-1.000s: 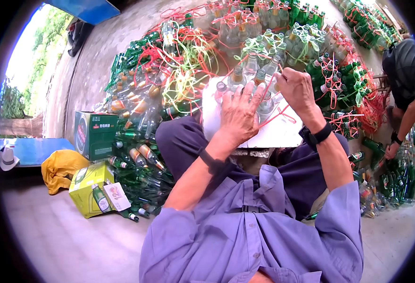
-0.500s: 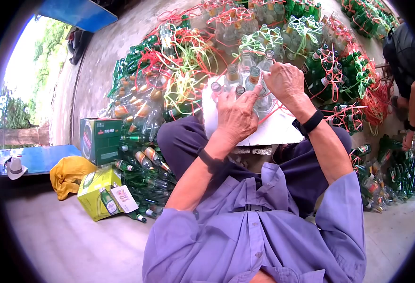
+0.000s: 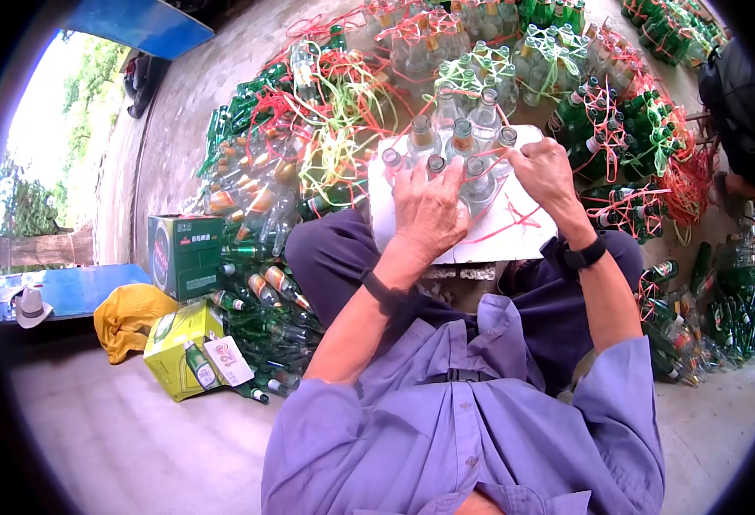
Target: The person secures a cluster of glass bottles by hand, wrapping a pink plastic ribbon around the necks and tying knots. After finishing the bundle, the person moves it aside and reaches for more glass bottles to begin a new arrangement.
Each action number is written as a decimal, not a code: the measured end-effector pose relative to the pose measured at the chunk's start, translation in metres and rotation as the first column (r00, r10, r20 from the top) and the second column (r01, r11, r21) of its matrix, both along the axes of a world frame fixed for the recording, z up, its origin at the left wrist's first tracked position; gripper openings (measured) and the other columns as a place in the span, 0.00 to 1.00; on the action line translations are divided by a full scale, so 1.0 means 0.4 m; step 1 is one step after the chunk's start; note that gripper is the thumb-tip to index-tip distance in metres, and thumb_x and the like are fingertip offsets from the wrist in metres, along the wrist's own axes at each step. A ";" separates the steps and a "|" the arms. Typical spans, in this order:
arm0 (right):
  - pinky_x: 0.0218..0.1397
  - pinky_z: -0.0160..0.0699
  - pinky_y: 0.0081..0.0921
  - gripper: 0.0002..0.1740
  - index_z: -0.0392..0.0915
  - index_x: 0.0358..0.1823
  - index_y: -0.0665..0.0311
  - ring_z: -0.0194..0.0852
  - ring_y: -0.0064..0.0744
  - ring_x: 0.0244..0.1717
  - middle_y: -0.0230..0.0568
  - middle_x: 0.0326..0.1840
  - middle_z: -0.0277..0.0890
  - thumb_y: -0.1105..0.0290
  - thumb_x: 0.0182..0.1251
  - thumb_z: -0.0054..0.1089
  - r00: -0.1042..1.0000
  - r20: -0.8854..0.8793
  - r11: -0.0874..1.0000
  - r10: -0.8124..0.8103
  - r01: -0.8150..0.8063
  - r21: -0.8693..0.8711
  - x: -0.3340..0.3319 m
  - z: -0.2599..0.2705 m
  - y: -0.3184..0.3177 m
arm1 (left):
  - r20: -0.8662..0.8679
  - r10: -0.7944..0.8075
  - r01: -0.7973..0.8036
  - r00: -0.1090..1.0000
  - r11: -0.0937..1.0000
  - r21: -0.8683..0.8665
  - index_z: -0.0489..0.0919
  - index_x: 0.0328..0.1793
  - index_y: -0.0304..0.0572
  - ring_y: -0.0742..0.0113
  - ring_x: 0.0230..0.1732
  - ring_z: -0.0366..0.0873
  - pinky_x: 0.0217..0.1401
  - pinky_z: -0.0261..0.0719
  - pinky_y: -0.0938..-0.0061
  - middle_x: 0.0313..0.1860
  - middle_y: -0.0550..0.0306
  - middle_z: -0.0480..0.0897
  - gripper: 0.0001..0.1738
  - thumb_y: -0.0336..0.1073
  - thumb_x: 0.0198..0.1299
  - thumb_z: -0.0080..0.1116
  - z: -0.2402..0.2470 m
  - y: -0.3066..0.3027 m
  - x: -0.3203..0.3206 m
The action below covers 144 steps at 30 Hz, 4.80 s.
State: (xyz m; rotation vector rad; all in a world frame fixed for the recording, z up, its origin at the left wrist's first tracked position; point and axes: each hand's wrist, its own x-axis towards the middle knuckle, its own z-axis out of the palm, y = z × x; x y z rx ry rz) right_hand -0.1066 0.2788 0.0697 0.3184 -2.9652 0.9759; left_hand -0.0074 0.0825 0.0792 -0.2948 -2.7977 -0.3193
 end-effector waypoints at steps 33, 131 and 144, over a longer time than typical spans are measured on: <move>0.16 0.34 0.21 0.26 0.73 0.25 0.58 0.43 0.12 0.11 0.18 0.13 0.53 0.46 0.64 0.74 0.549 0.767 0.638 0.332 0.468 -0.612 -0.017 -0.191 0.001 | 0.427 -0.379 0.286 0.821 0.920 0.267 0.58 0.80 0.34 0.31 0.55 0.80 0.61 0.76 0.47 0.56 0.30 0.82 0.43 0.35 0.59 0.59 0.031 -0.005 -0.201; 0.26 0.67 0.24 0.19 0.78 0.23 0.71 0.66 0.17 0.20 0.31 0.16 0.71 0.67 0.73 0.59 0.922 0.337 0.656 0.191 0.136 -0.742 0.083 -0.140 -0.035 | -0.048 -0.031 0.029 0.998 0.999 -0.036 0.79 0.64 0.48 0.54 0.83 0.61 0.65 0.65 0.52 0.81 0.53 0.70 0.26 0.38 0.58 0.68 -0.046 0.040 -0.086; 0.22 0.64 0.24 0.21 0.76 0.21 0.71 0.63 0.16 0.18 0.29 0.15 0.68 0.67 0.73 0.56 0.937 0.314 0.708 0.154 0.117 -0.696 0.117 -0.117 -0.007 | -0.050 -0.016 0.018 0.999 0.999 0.037 0.81 0.59 0.51 0.54 0.73 0.74 0.66 0.66 0.53 0.76 0.59 0.75 0.25 0.35 0.53 0.71 -0.034 0.027 -0.089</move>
